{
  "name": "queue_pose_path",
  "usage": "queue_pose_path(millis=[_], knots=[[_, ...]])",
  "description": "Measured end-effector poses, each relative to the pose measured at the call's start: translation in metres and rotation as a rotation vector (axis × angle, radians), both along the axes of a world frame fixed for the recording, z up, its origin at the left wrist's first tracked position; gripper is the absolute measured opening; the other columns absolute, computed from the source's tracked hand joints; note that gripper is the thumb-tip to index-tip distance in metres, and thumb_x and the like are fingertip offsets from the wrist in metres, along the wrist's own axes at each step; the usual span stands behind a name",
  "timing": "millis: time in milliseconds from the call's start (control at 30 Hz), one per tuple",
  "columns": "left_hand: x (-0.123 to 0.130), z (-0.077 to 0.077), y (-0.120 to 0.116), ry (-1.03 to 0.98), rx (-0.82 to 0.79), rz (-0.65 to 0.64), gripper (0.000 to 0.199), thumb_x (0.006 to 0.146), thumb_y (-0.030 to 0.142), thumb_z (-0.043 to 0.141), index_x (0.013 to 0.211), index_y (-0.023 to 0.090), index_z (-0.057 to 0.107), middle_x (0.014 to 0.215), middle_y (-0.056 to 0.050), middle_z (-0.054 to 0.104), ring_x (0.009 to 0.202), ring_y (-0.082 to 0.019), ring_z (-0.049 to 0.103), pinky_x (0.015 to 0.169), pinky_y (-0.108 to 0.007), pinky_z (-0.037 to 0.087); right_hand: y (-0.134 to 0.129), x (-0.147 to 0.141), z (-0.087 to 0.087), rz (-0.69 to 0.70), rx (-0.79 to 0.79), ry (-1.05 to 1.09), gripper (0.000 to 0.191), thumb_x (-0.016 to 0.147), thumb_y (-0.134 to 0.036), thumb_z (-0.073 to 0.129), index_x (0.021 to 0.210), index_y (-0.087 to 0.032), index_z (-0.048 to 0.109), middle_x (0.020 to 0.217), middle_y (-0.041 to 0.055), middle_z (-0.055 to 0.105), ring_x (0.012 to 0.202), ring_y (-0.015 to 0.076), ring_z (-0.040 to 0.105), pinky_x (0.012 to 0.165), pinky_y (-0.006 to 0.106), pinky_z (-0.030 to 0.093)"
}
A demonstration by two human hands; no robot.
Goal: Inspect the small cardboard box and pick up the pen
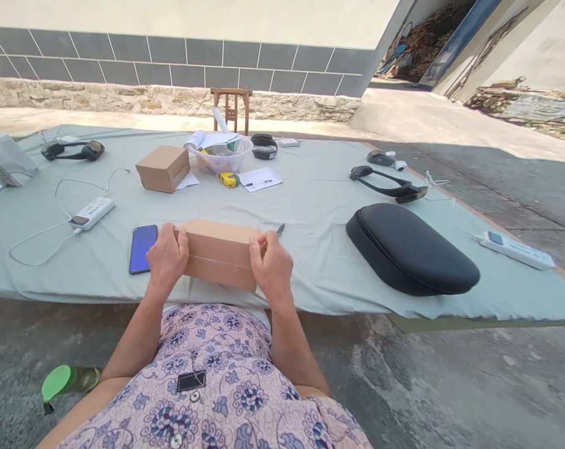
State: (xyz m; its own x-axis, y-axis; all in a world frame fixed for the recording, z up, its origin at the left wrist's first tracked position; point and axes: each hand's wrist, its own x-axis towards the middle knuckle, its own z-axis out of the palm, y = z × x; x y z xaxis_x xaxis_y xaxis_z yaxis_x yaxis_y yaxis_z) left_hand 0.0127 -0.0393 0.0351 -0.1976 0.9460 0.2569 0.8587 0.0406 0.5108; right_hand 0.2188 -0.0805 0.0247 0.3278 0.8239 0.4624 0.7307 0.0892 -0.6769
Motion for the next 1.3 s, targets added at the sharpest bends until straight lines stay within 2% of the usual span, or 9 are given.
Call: queue_pose_path(millis=[200, 333, 500, 667, 800, 933, 1000, 1100, 1300], knots=[[-0.006, -0.008, 0.007, -0.185, 0.04, -0.011, 0.038, 0.09, 0.052, 0.056, 0.11, 0.022, 0.045, 0.115, -0.01, 0.062, 0.101, -0.029, 0.064, 0.077, -0.036, 0.047, 0.004, 0.0, -0.004, 0.08, 0.003, 0.095, 0.033, 0.086, -0.043, 0.054, 0.112, -0.022, 0.054, 0.06, -0.0087, 0.04, 0.058, 0.0149, 0.047, 0.063, 0.026, 0.041], [-0.013, -0.015, 0.015, -0.295, 0.01, -0.063, 0.035, 0.087, 0.047, 0.06, 0.104, 0.024, 0.041, 0.109, -0.006, 0.06, 0.096, -0.024, 0.062, 0.075, -0.033, 0.044, 0.012, 0.006, -0.012, 0.147, -0.112, 0.124, 0.07, 0.085, -0.042, 0.057, 0.147, -0.015, 0.039, 0.06, -0.0085, 0.045, 0.061, 0.0173, 0.052, 0.067, 0.029, 0.045], [-0.025, -0.024, 0.025, -0.357, -0.08, -0.129, 0.027, 0.087, 0.042, 0.059, 0.096, 0.025, 0.039, 0.101, -0.002, 0.059, 0.09, -0.02, 0.058, 0.072, -0.03, 0.041, 0.028, 0.016, -0.034, 0.213, -0.246, 0.291, 0.084, 0.087, -0.044, 0.051, 0.158, -0.008, 0.024, 0.057, -0.0059, 0.055, 0.063, 0.0207, 0.058, 0.071, 0.035, 0.051], [-0.04, -0.039, 0.038, -0.473, -0.076, -0.18, 0.019, 0.089, 0.042, 0.051, 0.087, 0.024, 0.044, 0.09, 0.001, 0.057, 0.08, -0.016, 0.055, 0.07, -0.028, 0.039, 0.041, 0.021, -0.047, 0.323, -0.3, 0.599, 0.087, 0.083, -0.049, 0.054, 0.156, -0.009, 0.029, 0.054, -0.0051, 0.058, 0.055, 0.0211, 0.059, 0.062, 0.038, 0.056], [-0.05, -0.053, 0.047, -0.578, -0.037, -0.221, 0.022, 0.09, 0.042, 0.045, 0.078, 0.023, 0.046, 0.081, 0.002, 0.054, 0.078, -0.015, 0.052, 0.07, -0.027, 0.041, 0.046, 0.027, -0.048, 0.35, -0.289, 0.541, 0.071, 0.081, -0.054, 0.059, 0.142, -0.019, 0.049, 0.06, -0.0051, 0.06, 0.061, 0.019, 0.061, 0.068, 0.038, 0.057], [-0.055, -0.056, 0.052, -0.675, -0.058, -0.244, 0.022, 0.084, 0.043, 0.051, 0.077, 0.022, 0.049, 0.08, 0.002, 0.055, 0.075, -0.014, 0.053, 0.07, -0.027, 0.045, 0.062, 0.036, -0.05, 0.252, -0.155, 0.417, 0.049, 0.074, -0.054, 0.066, 0.112, -0.023, 0.062, 0.109, 0.0087, 0.07, 0.102, 0.0254, 0.066, 0.088, 0.043, 0.053], [-0.056, -0.054, 0.055, -0.719, -0.087, -0.244, 0.021, 0.081, 0.043, 0.055, 0.084, 0.022, 0.054, 0.08, 0.001, 0.057, 0.076, -0.015, 0.055, 0.07, -0.027, 0.047, 0.075, 0.039, -0.051, 0.256, -0.121, 0.446, 0.04, 0.071, -0.053, 0.069, 0.097, -0.023, 0.061, 0.142, 0.0135, 0.056, 0.125, 0.0307, 0.057, 0.095, 0.046, 0.051], [-0.057, -0.049, 0.066, -0.778, -0.17, -0.267, 0.036, 0.079, 0.045, 0.059, 0.107, 0.023, 0.06, 0.083, 0.0, 0.062, 0.082, -0.018, 0.061, 0.071, -0.028, 0.049, 0.097, 0.041, -0.054, 0.35, -0.126, 0.558, 0.036, 0.068, -0.051, 0.072, 0.082, -0.024, 0.053, 0.152, 0.0116, 0.049, 0.137, 0.0321, 0.049, 0.106, 0.048, 0.045], [-0.05, -0.04, 0.113, -0.8, -0.331, -0.307, 0.056, 0.078, 0.048, 0.064, 0.129, 0.025, 0.059, 0.101, -0.006, 0.07, 0.082, -0.019, 0.065, 0.061, -0.025, 0.049, 0.117, 0.042, -0.06, 0.438, -0.149, 0.745, 0.054, 0.067, -0.048, 0.075, 0.111, -0.026, 0.053, 0.141, 0.0115, 0.059, 0.13, 0.0282, 0.057, 0.112, 0.049, 0.044]])
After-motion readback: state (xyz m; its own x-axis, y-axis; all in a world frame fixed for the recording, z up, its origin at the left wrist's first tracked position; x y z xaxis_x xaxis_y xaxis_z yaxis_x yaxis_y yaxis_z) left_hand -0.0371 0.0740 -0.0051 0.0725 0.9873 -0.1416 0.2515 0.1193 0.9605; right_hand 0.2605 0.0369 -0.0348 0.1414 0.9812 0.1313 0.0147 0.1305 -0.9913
